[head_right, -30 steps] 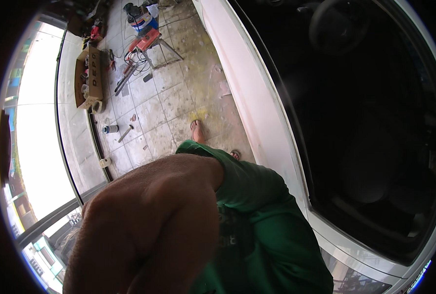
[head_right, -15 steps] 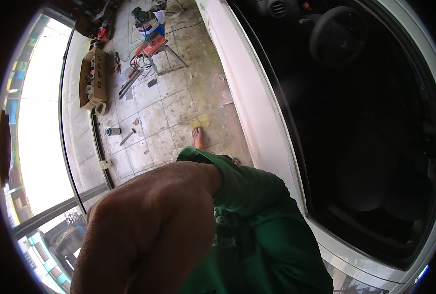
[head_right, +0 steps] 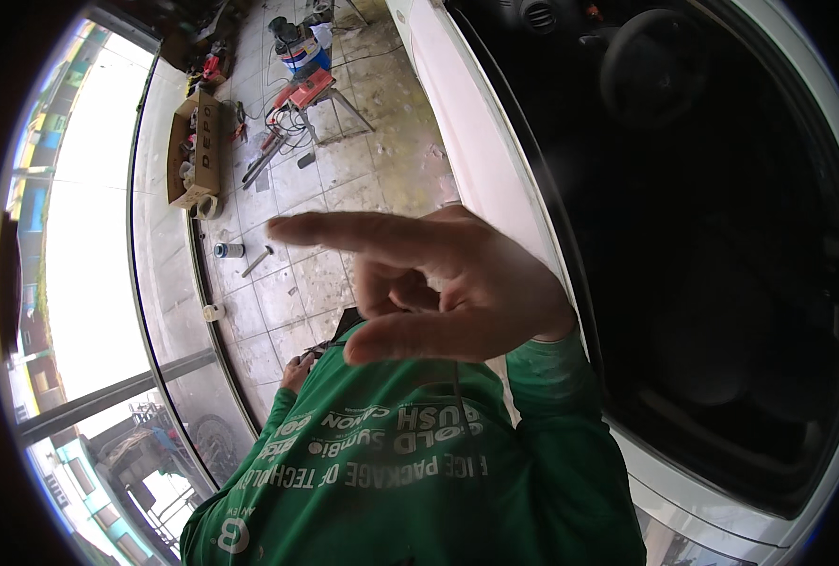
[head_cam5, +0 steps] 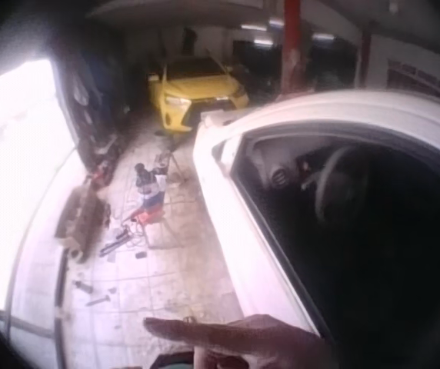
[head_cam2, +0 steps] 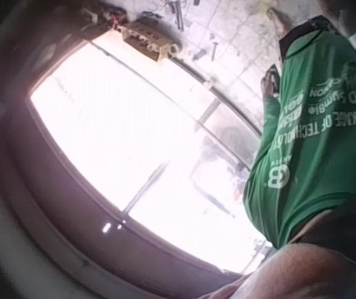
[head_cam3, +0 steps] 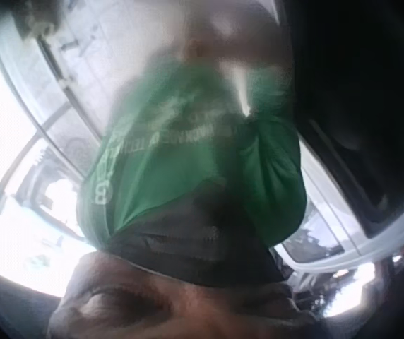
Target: The person sands the surface of a white car door using a handheld sanding block and later a power sander. The person moves around the door, applies sanding motions, and briefly inspects the sanding block before resuming work.
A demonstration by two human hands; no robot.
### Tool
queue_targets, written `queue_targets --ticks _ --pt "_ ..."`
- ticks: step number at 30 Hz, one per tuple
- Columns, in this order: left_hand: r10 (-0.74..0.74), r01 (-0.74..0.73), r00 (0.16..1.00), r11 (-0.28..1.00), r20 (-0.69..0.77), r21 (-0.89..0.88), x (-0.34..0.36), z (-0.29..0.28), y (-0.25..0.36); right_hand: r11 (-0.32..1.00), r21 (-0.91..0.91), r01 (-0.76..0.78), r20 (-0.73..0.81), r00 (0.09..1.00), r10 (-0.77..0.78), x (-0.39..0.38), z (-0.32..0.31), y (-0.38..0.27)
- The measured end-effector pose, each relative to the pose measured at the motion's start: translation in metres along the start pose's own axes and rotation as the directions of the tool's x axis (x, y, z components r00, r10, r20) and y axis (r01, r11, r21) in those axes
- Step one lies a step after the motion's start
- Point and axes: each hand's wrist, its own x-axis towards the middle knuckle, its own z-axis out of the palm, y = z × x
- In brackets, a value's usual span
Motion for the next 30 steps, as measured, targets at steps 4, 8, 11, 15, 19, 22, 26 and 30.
queue_targets --ticks 4,8,11,15,19,22,26,30 --pt "-0.018 0.018 1.000 0.999 -0.016 0.039 -0.007 0.018 -0.027 0.671 -0.374 -0.641 -0.764 0.623 0.168 -0.109 -0.045 0.035" --pt "0.071 -0.043 0.991 0.971 -0.113 0.234 -0.011 0.006 -0.088 0.164 -0.251 -0.954 -0.954 0.273 0.126 -0.168 -0.044 0.072" --pt "-0.091 0.065 0.991 0.970 0.102 0.232 -0.050 0.055 -0.025 0.071 -0.111 -0.991 -0.965 0.124 0.231 -0.212 -0.051 0.084" --pt "-0.080 0.079 0.997 0.939 -0.011 0.335 -0.083 0.021 -0.047 0.185 -0.143 -0.972 -0.904 0.204 0.375 -0.185 -0.037 0.087" --pt "-0.060 0.062 0.998 0.936 -0.015 0.348 -0.086 0.023 -0.046 0.165 -0.251 -0.954 -0.897 0.293 0.332 -0.193 -0.030 0.086" --pt "-0.055 0.050 0.998 0.961 0.011 0.272 -0.090 0.028 -0.041 0.100 -0.321 -0.942 -0.888 0.336 0.312 -0.220 -0.010 0.075" --pt "-0.016 0.016 1.000 0.979 -0.004 0.204 -0.092 0.027 -0.049 0.130 -0.348 -0.928 -0.868 0.371 0.329 -0.247 0.039 0.046" --pt "0.038 -0.035 0.999 0.977 -0.010 0.208 -0.100 0.034 -0.064 0.038 -0.440 -0.897 -0.878 0.439 0.192 -0.270 0.072 0.054"
